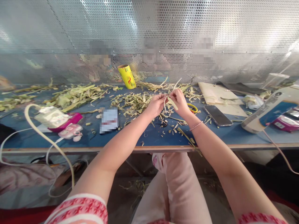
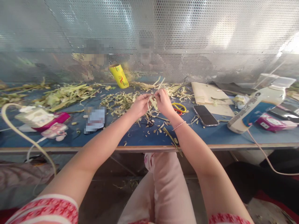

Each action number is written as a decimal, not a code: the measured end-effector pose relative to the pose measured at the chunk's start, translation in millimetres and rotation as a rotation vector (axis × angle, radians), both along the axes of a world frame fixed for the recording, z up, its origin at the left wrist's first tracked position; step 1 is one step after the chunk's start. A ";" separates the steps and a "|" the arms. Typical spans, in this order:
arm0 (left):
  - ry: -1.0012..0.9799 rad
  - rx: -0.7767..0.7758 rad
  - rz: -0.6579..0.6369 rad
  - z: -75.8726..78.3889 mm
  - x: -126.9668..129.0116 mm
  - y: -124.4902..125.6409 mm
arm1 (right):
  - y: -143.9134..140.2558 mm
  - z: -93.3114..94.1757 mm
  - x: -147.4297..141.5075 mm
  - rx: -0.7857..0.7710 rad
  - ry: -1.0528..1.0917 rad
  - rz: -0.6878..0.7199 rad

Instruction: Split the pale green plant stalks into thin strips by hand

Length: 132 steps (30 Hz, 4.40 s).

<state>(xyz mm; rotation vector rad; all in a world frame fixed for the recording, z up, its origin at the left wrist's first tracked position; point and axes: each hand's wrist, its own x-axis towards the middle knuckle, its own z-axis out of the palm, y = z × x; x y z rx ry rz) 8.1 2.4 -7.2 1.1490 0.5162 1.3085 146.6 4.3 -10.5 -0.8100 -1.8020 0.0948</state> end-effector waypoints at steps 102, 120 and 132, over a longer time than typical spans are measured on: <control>0.052 -0.182 -0.034 12.2 -8.2 -9.7 | 9.7 -4.4 10.5 0.052 -0.166 0.052; -0.100 -0.071 -0.089 9.9 -9.9 -11.5 | 10.2 -5.9 6.2 0.002 -0.051 0.100; 0.255 0.064 0.070 9.3 -14.1 -7.3 | -1.2 -1.0 7.9 0.037 -0.144 0.105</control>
